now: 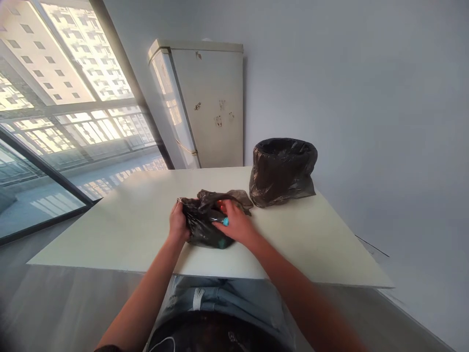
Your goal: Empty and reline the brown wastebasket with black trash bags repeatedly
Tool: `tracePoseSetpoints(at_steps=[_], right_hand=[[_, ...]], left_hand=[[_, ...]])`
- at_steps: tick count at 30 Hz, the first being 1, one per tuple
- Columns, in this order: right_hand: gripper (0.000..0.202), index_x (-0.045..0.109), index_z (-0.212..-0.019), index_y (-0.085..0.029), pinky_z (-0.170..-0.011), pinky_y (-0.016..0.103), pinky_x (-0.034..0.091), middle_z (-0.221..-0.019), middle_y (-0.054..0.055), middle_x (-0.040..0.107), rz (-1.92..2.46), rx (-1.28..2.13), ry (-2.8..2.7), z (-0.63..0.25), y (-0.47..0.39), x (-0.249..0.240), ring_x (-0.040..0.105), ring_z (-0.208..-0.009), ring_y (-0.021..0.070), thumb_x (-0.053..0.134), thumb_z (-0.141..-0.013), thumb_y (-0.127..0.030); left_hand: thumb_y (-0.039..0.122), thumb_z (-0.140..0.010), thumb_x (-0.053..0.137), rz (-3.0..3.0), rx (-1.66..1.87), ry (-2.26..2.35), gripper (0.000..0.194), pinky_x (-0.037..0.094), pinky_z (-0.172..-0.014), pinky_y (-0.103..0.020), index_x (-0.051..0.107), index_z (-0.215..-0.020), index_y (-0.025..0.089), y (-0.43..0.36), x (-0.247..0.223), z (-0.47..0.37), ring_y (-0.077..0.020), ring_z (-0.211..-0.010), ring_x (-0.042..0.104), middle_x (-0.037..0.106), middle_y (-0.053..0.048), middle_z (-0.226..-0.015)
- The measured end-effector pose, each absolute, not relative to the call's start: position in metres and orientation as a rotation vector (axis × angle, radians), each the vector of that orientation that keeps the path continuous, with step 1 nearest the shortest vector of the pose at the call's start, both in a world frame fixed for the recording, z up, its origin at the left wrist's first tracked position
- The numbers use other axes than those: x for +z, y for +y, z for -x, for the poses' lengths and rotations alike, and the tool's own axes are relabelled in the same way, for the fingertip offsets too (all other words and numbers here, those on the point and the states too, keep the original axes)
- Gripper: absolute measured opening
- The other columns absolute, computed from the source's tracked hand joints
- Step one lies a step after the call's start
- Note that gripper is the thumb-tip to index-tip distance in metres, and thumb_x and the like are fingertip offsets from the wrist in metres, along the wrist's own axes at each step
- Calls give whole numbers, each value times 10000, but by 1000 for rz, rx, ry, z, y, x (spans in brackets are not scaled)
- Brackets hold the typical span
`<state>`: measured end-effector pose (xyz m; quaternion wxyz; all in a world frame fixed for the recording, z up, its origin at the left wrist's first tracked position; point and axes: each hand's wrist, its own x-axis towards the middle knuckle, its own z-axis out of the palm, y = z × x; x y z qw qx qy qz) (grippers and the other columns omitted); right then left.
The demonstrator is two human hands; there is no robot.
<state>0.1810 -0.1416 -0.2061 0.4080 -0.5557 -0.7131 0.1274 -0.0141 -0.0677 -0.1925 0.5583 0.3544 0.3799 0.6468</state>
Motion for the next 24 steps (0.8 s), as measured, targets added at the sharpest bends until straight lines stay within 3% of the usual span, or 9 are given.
tracePoseSetpoints(at_steps=[2, 6, 10, 14, 17, 20, 22, 24], right_hand=[[464, 569, -1240, -214, -963, 442, 489, -1139, 91, 707, 1466, 294, -1899, -184, -141, -202, 671, -1079, 289, 804, -877, -384], [302, 638, -1171, -230, -1025, 482, 389, -1168, 86, 744, 1425, 204, -2022, -189, -143, -195, 651, -1140, 304, 764, -922, -346], [193, 678, -1111, -242, -970, 422, 406, -1061, 49, 741, 1258, 204, -1779, -200, -150, -183, 640, -1032, 248, 690, -962, -363], [205, 684, -995, -218, -847, 353, 461, -943, 24, 676, 1020, 167, -1343, -218, -154, -170, 612, -869, 199, 700, -923, -410], [262, 661, -910, -208, -746, 331, 462, -843, 10, 611, 790, 32, -987, -226, -158, -154, 579, -790, 190, 692, -880, -467], [255, 660, -876, -206, -663, 312, 437, -787, 1, 591, 757, -68, -847, -218, -170, -131, 549, -710, 173, 694, -880, -459], [231, 674, -871, -203, -648, 302, 430, -796, 3, 605, 846, -35, -950, -200, -179, -114, 540, -700, 161, 732, -886, -426], [241, 668, -870, -208, -652, 294, 437, -801, -5, 597, 879, 83, -1092, -174, -185, -98, 528, -701, 149, 756, -900, -430]], left_hand=[[512, -821, 688, -791, 1579, 922, 317, 535, -759, -324, 612, -850, 205, -59, -197, 22, -187, -751, 657, 693, -7, -806], [462, -825, 665, -829, 1709, 987, 276, 487, -720, -271, 563, -835, 205, -51, -200, 46, -139, -701, 587, 611, 41, -765], [345, -870, 633, -982, 1792, 1073, 162, 419, -687, -231, 566, -811, 210, -54, -199, 67, -124, -710, 515, 561, 52, -754], [251, -855, 602, -1119, 1784, 1095, 57, 458, -793, -260, 619, -901, 222, -54, -201, 72, -158, -837, 590, 643, 14, -863], [238, -808, 558, -1199, 1763, 931, 248, 500, -913, -338, 628, -1046, 242, -59, -195, 72, -220, -1039, 657, 712, -43, -1063], [325, -833, 555, -1317, 1913, 656, 374, 464, -1090, -433, 653, -1187, 256, -84, -172, 76, -290, -1353, 558, 657, -85, -1334], [441, -889, 581, -1557, 1965, 554, 396, 404, -1180, -487, 675, -1221, 247, -111, -149, 79, -330, -1421, 507, 627, -104, -1392], [526, -867, 694, -1944, 1676, 591, 546, 400, -1191, -518, 658, -1325, 230, -140, -127, 79, -371, -1403, 526, 620, -134, -1424]])
